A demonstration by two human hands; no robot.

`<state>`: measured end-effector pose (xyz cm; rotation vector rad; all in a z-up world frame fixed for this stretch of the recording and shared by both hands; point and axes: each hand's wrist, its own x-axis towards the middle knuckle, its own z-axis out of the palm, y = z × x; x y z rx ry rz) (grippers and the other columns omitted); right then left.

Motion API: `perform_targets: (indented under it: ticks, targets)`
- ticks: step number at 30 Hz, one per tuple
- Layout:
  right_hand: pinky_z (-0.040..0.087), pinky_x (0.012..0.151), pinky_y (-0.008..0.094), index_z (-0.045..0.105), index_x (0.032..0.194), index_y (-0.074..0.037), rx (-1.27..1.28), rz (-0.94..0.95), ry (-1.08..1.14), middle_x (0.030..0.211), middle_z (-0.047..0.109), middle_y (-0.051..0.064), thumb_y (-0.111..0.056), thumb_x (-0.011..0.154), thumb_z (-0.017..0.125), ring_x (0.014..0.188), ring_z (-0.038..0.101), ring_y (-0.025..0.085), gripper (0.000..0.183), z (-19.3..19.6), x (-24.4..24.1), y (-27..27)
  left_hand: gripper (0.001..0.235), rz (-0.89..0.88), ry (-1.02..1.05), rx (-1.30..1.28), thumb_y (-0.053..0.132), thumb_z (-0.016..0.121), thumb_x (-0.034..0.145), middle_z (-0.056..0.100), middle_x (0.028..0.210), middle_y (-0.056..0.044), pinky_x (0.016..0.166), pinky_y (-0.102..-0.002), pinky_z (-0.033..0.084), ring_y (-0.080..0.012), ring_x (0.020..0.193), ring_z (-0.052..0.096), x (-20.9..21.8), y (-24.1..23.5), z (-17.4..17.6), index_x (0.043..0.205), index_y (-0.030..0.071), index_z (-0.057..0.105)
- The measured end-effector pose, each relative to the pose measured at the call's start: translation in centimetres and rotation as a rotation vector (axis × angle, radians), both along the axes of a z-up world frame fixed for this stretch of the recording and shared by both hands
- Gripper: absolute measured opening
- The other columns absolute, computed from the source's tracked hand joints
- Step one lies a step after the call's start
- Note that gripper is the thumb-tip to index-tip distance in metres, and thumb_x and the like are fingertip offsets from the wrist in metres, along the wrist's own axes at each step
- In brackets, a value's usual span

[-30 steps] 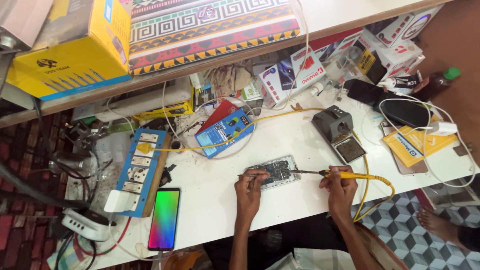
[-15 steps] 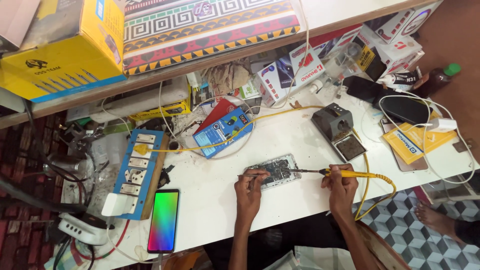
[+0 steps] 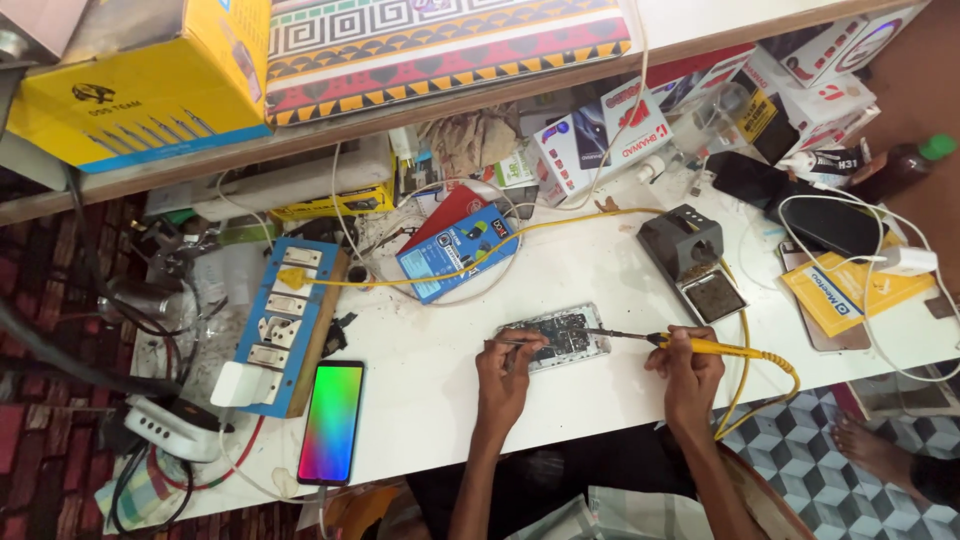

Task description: The person uses a soldering iron and tweezers to work on a small circuit board. They repeatedly apply heat to specific points on the board while holding it steady with tweezers.

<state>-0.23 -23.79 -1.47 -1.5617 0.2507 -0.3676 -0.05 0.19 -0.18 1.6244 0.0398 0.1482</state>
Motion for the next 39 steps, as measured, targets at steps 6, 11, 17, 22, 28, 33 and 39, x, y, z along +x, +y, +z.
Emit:
perform_targets:
  ticks: [6,11,17,22,28,33,39]
  targets:
    - [0.042,0.059,0.025,0.053,0.107,0.001,0.066,0.068,-0.041,0.066,0.058,0.007,-0.024,0.111,0.049,0.059,0.054,0.011,0.025,-0.8,0.2,-0.4,0.011,-0.008,0.075,0.020,0.001,0.063,0.102,0.080,0.100,-0.014,0.060,-0.032,0.042,-0.0236,0.065,0.049,0.1,-0.1,-0.3,0.101,-0.004,0.073]
    - [0.040,0.056,0.025,0.055,0.107,0.002,0.047,0.066,0.009,0.065,0.061,0.008,-0.023,0.109,0.049,0.057,0.051,0.010,0.026,-0.9,0.6,0.0,0.013,-0.014,-0.036,-0.078,0.000,0.058,0.100,0.077,0.102,-0.014,0.087,-0.031,0.060,-0.0192,0.096,0.075,0.2,0.0,-0.2,0.103,-0.002,0.070]
    - [0.038,0.054,0.025,0.057,0.107,0.003,0.003,0.046,0.047,0.064,0.061,0.007,-0.022,0.108,0.050,0.056,0.047,0.009,0.026,-0.2,0.1,0.1,0.014,-0.015,-0.076,-0.087,-0.002,0.056,0.100,0.076,0.102,-0.014,0.090,-0.029,0.060,-0.0172,0.098,0.076,-0.1,-0.2,0.1,0.104,-0.002,0.069]
    - [0.037,0.054,0.025,0.056,0.106,0.004,0.052,0.000,0.032,0.064,0.057,0.006,-0.019,0.108,0.050,0.055,0.049,0.008,0.024,-0.1,0.1,-0.1,0.012,0.021,0.006,-0.022,0.003,0.061,0.099,0.079,0.094,-0.008,0.060,-0.023,0.045,-0.0068,0.068,0.058,-0.2,-0.4,0.8,0.100,0.002,0.073]
    - [0.037,0.054,0.025,0.057,0.105,0.003,0.027,0.008,-0.017,0.061,0.055,0.005,-0.017,0.109,0.049,0.054,0.048,0.009,0.022,-0.1,0.1,0.0,0.011,0.020,-0.027,0.045,0.008,0.066,0.098,0.078,0.090,-0.004,0.054,-0.024,0.036,-0.0046,0.058,0.039,-0.2,-0.4,1.3,0.096,0.004,0.075]
    - [0.038,0.053,0.026,0.056,0.104,0.003,0.041,0.000,-0.022,0.062,0.054,0.005,-0.019,0.109,0.049,0.054,0.050,0.010,0.024,0.0,0.2,0.0,0.020,-0.010,-0.037,-0.031,0.011,0.062,0.102,0.080,0.093,-0.003,0.050,-0.026,0.032,-0.0067,0.054,0.033,-0.2,-0.2,1.1,0.087,0.001,0.071]
    - [0.038,0.053,0.026,0.056,0.104,0.003,0.064,0.003,-0.045,0.063,0.057,0.008,-0.025,0.110,0.049,0.055,0.053,0.011,0.029,0.0,0.1,-0.1,0.017,0.015,-0.010,0.007,0.012,0.058,0.100,0.079,0.091,-0.002,0.052,-0.024,0.038,-0.0034,0.054,0.042,-0.1,-0.2,1.8,0.098,0.005,0.073]
